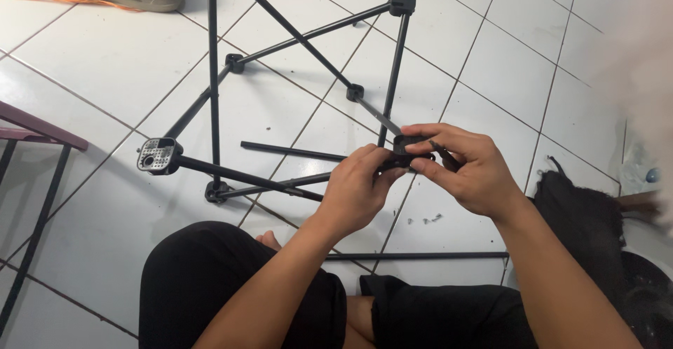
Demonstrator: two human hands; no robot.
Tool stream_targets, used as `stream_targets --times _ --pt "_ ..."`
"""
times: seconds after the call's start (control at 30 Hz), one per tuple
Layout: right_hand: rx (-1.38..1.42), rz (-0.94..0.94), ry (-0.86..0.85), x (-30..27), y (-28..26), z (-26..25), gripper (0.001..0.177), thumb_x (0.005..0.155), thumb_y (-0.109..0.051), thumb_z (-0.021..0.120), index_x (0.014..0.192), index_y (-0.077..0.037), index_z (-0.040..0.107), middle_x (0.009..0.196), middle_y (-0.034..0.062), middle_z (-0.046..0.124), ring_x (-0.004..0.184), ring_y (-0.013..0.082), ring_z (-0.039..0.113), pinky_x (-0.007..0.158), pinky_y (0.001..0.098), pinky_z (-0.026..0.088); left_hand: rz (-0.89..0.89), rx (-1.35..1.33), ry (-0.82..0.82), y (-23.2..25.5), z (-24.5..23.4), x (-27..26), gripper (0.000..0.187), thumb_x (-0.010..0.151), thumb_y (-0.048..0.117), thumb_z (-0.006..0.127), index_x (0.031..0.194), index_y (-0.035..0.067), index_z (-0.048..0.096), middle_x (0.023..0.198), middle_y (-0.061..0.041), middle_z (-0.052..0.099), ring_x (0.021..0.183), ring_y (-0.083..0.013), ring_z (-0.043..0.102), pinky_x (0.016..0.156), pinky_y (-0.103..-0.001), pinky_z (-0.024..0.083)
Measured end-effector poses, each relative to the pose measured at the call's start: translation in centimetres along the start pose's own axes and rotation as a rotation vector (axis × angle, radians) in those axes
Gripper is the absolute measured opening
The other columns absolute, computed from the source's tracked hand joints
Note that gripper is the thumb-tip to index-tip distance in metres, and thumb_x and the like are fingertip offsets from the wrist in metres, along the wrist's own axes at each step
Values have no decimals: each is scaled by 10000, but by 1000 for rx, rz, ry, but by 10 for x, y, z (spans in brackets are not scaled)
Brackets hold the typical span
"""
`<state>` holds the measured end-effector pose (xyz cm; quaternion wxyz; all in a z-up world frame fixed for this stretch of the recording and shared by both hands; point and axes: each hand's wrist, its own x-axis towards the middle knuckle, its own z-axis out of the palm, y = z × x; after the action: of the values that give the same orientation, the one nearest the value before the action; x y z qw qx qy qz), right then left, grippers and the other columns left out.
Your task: The person assembles a metal frame structure on a tiled floor. They connect black metal poles using a screwdriver to tighten joints and secure the frame together.
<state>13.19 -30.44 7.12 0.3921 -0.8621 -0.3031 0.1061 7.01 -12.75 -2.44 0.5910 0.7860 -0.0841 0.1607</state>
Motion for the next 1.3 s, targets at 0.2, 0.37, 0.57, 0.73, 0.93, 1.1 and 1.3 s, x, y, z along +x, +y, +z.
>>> stream_targets --times 0.2,0.37,0.57,0.73,0.93,1.1,1.3 --pt "94 8 3 2 5 -2 175 872 -4 698 1043 -24 734 1309 58 706 598 -7 503 491 165 400 -52 -108 -32 9 -10 3 296 928 109 712 1170 31 560 894 -111 694 800 -271 695 699 -383 542" --pt "128 -21 8 3 5 -10 156 886 -5 706 1039 -24 726 1296 54 712 655 5 500 562 176 420 2 -65 -27 19 -13 9 430 927 64 695 1333 64 552 864 -117 693 754 -278 700 671 -383 535" --pt "150 8 18 15 -4 -28 156 919 -37 711 1073 -34 731 1199 55 747 823 34 647 665 189 531 195 -1 80 26 -6 23 393 958 52 683 1342 80 601 979 -109 716 829 -264 730 697 -361 567" --pt "45 -119 5 19 -10 -38 150 917 -64 726 1066 -46 721 1227 75 740 1028 140 728 819 250 625 188 77 101 29 -3 29 435 935 45 703 1360 93 625 874 -108 686 698 -272 687 622 -388 529" --pt "31 -296 25 23 -17 -43 126 936 -48 732 1058 -41 704 1227 101 744 1118 206 751 933 311 590 280 76 156 39 -5 36 425 980 34 671 1395 101 606 868 -103 659 682 -260 657 613 -378 514" --pt "2 -314 39 22 -12 -45 124 921 -42 741 1041 -46 713 1251 115 741 1068 211 771 916 310 594 211 65 81 45 -6 46 418 977 30 658 1387 108 628 859 -113 666 679 -250 654 633 -369 523" --pt "254 -300 115 22 -3 -50 255 886 -1 753 1129 -18 677 1403 159 606 1178 230 665 1001 338 567 220 45 22 58 -11 61 398 985 49 653 1380 82 618 946 -125 716 776 -230 698 688 -350 545"
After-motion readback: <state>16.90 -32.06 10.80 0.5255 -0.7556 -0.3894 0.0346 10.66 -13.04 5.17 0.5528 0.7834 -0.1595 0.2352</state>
